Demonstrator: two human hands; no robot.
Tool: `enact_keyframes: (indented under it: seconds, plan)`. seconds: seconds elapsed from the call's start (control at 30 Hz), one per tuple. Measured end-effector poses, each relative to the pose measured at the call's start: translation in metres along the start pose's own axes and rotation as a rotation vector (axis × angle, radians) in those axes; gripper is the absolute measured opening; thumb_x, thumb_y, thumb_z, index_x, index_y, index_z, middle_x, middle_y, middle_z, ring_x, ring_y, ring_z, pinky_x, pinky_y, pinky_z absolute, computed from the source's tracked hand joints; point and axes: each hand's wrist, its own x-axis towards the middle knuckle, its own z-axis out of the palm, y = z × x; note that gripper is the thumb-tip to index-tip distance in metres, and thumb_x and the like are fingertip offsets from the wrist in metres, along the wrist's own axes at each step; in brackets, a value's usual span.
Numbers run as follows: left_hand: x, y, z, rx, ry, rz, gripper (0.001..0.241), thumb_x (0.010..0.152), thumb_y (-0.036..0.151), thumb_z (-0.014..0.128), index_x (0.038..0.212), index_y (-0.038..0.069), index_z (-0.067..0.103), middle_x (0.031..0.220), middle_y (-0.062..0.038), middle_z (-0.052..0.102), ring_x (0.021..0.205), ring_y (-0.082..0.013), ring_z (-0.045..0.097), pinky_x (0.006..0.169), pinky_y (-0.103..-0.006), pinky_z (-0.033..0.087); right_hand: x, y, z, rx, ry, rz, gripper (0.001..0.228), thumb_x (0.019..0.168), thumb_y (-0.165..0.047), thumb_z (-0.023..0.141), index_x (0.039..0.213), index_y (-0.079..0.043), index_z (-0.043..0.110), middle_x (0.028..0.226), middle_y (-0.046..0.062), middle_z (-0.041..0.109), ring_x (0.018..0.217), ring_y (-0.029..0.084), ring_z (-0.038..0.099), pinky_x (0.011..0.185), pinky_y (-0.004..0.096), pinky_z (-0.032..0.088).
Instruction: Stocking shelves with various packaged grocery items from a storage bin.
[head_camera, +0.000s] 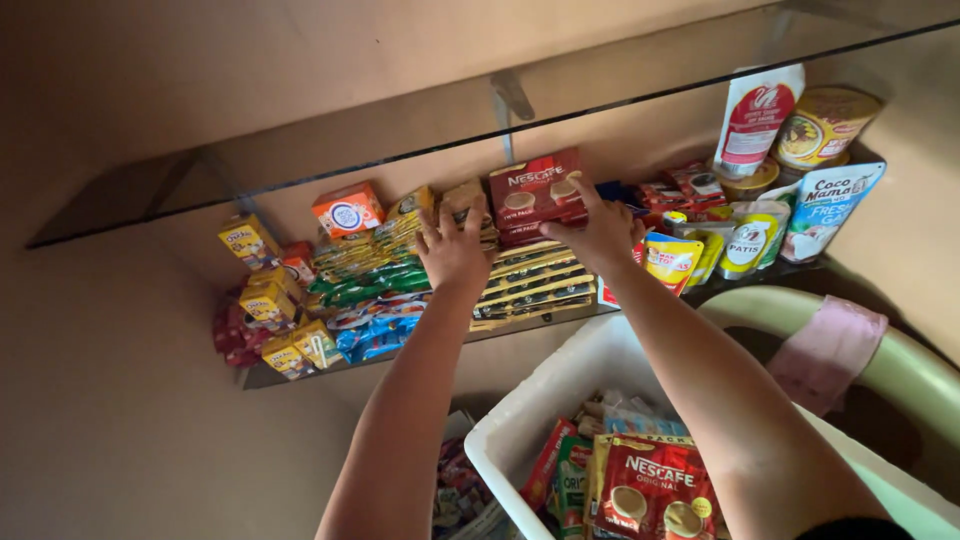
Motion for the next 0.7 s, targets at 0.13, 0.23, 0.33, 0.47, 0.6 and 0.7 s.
enact_keyframes:
  seconds: [0.13,0.23,0.33,0.47,0.6,0.7]
  plan:
    - [-0.002,-0.009,0.003,0.040,0.118,0.043,0.090,0.072,0.040,0.089,0.150,0.040,0.043,0.157,-0.008,0.043,0.149,-0.0421,0.028,0.112,-0.0632,0.032,-0.020,-0.016,-0.001,-0.018,0.043,0.087,0.097,0.069,-0.061,0.085,0.154,-0.041,0.041,0.126,0.021,0.064,0.126,0.043,0.051,0.110,0.059,0.031]
    - [-0.006,-0.009,-0.003,-0.033,0.201,0.058,0.087,0.066,0.037,0.090,0.143,0.041,0.051,0.144,-0.004,0.053,0.139,-0.0362,0.042,0.101,-0.0620,0.038,-0.026,-0.018,0.003,0.017,0.158,0.073,0.083,0.073,-0.052,0.088,0.146,-0.036,0.052,0.115,0.016,0.066,0.118,0.037,0.056,0.107,0.056,0.036]
    - [-0.010,-0.007,0.005,-0.080,0.265,0.086,0.077,0.070,0.034,0.089,0.139,0.041,0.056,0.130,-0.002,0.059,0.126,-0.0373,0.051,0.096,-0.0629,0.040,-0.038,-0.021,0.006,0.164,0.317,0.047,0.079,0.069,-0.036,0.094,0.139,-0.031,0.057,0.121,0.018,0.060,0.114,0.038,0.055,0.101,0.054,0.037]
    - [-0.013,-0.003,0.014,-0.183,0.370,0.141,0.064,0.078,0.015,0.082,0.134,0.036,0.061,0.126,-0.002,0.061,0.123,-0.0363,0.057,0.091,-0.0594,0.047,-0.049,-0.027,0.001,0.322,0.381,0.117,0.078,0.072,-0.023,0.093,0.140,-0.029,0.056,0.123,0.020,0.054,0.113,0.037,0.055,0.099,0.044,0.045]
    - [-0.015,0.007,0.023,-0.351,0.421,0.156,0.070,0.071,-0.002,0.073,0.132,0.032,0.061,0.133,-0.006,0.059,0.124,-0.0412,0.055,0.097,-0.0518,0.055,-0.053,-0.023,0.000,0.393,0.461,-0.014,0.072,0.075,-0.011,0.089,0.138,-0.020,0.056,0.129,0.012,0.066,0.119,0.036,0.051,0.106,0.047,0.041]
    - [-0.015,0.020,0.020,-0.368,0.476,0.108,0.069,0.066,0.002,0.076,0.127,0.029,0.062,0.132,-0.010,0.056,0.123,-0.0405,0.054,0.100,-0.0557,0.054,-0.054,-0.019,0.004,0.485,0.498,-0.045,0.071,0.073,-0.005,0.087,0.136,-0.016,0.056,0.131,0.012,0.064,0.120,0.036,0.051,0.107,0.047,0.040]
